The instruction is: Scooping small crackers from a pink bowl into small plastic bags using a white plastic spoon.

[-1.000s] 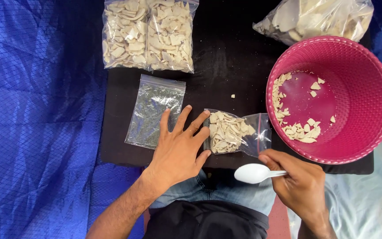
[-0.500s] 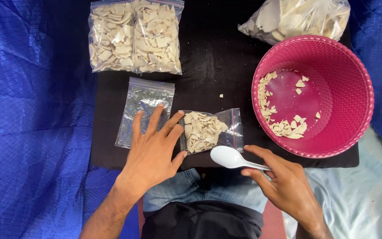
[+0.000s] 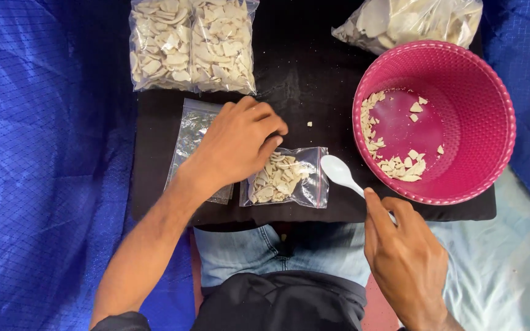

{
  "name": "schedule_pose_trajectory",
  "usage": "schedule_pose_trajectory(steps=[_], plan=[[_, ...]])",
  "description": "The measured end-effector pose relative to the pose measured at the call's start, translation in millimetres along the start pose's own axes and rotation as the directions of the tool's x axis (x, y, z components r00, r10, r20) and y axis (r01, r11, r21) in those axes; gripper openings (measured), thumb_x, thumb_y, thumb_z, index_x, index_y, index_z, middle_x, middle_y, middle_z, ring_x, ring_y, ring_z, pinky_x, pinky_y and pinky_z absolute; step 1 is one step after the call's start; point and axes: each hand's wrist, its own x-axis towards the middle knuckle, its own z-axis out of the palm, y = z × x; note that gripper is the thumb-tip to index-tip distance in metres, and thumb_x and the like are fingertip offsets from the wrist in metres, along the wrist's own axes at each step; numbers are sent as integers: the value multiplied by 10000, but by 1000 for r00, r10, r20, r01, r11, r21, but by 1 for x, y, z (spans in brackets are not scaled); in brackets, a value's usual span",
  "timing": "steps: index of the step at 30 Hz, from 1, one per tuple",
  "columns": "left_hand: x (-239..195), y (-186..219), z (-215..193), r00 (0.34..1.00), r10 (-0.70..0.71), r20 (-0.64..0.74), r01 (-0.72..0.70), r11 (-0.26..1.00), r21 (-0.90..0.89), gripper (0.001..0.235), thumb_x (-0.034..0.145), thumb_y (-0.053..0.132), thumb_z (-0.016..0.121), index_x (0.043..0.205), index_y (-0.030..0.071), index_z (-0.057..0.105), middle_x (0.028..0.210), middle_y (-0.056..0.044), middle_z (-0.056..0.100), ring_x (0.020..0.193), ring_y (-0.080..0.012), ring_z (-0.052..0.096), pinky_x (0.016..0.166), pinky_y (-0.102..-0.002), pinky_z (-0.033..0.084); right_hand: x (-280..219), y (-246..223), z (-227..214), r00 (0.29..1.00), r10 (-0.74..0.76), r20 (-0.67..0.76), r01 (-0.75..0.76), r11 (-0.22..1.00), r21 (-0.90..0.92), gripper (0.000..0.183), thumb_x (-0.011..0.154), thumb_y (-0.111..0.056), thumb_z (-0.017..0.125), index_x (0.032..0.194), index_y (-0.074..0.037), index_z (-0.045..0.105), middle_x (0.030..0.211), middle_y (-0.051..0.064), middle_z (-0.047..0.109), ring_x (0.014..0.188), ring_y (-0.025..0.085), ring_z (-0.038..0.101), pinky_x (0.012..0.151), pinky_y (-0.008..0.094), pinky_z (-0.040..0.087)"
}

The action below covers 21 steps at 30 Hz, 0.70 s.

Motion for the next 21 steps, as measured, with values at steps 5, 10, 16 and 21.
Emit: schedule_pose_trajectory(steps=[5, 10, 16, 21], plan=[[28, 14, 15, 996, 63, 62, -61, 998, -31, 254, 976, 327, 659, 1153, 154, 719, 1052, -34, 700, 1004, -272, 573, 808, -472, 478, -16, 11, -7, 999, 2, -52, -7, 997, -83, 200, 991, -142, 795, 1158, -252, 806, 962, -69, 691, 728, 137, 640, 581, 264, 428], [18, 29, 48, 977, 197, 77, -199, 980, 11, 566, 766, 581, 851, 1171, 215, 703, 1096, -9, 664, 1067, -270, 550, 796, -469, 458, -6, 9, 0, 999, -1, 47, -3, 997, 81, 214, 966, -143, 756, 1163, -215, 798, 952, -35, 685, 775, 161, 651, 623, 291, 479], [1, 16, 45, 985, 135, 111, -150, 979, 141, 533, 717, 517, 883, 1089, 182, 700, 1078, -25, 660, 1029, -273, 539, 794, -453, 416, 6, 4, 15, 1000, 12, -5, -11, 992, 127, 229, 966, -79, 764, 1185, -143, 785, 924, 18, 647, 699, 197, 597, 620, 320, 491], [10, 17, 19, 974, 65, 218, -85, 993, 84, 538, 793, 544, 837, 1144, 181, 650, 1098, -28, 633, 1047, -274, 535, 855, -475, 440, 8, -1, 20, 1000, 29, 0, -29, 986, 163, 272, 968, -71, 758, 1238, -102, 769, 967, 46, 648, 728, 218, 606, 655, 341, 517]])
